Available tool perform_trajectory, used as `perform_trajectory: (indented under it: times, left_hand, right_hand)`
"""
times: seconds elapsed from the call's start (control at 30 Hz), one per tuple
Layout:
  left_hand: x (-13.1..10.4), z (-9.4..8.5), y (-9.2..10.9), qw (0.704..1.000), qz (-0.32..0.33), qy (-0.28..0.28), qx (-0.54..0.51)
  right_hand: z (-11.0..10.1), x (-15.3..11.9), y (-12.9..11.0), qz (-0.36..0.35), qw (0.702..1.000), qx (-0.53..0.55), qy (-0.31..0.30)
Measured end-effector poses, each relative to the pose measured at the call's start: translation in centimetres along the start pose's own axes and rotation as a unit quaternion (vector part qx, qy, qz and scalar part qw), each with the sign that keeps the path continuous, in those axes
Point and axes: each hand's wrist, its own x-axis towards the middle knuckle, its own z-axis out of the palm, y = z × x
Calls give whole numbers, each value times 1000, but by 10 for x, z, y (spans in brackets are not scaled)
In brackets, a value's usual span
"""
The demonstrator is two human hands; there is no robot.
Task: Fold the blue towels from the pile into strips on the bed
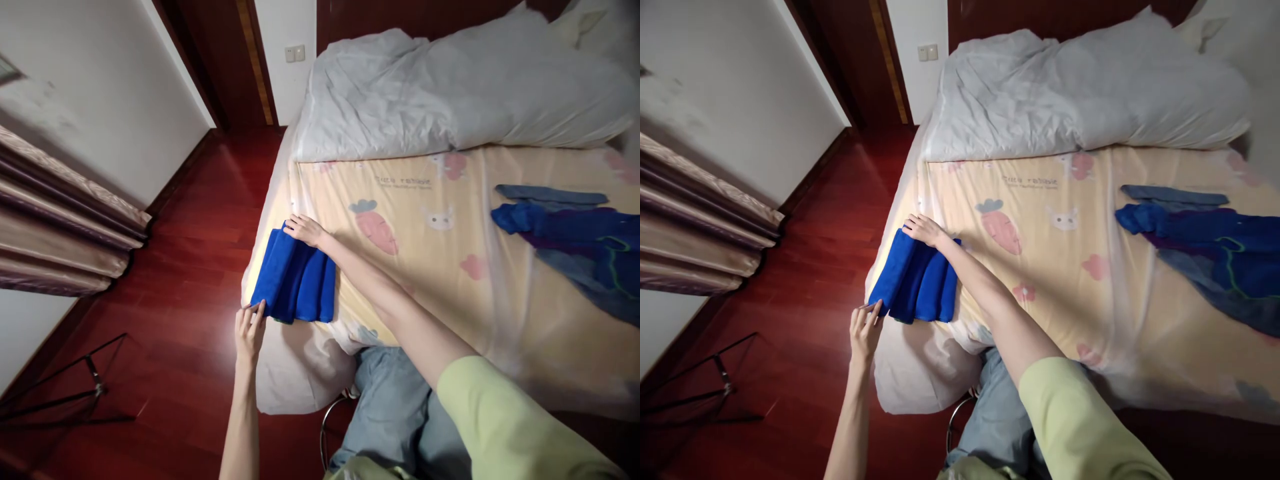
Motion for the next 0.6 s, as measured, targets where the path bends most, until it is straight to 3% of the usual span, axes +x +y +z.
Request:
perform_trajectory:
  times: [0.1,0.27,0.43,0.6]
  left_hand:
    - [6,1,-13,1000,-13,0,9]
    - [8,11,-23,996,-8,-88,11]
    - [5,20,-19,992,10,-122,6]
    - [3,21,-12,993,30,-110,-38]
  right_hand:
    - [16,12,2,-4,1000,-3,7]
    - [43,27,2,-21,998,33,-39]
    - [56,7,9,-44,989,89,-113]
    - [58,-16,11,-19,989,110,-99]
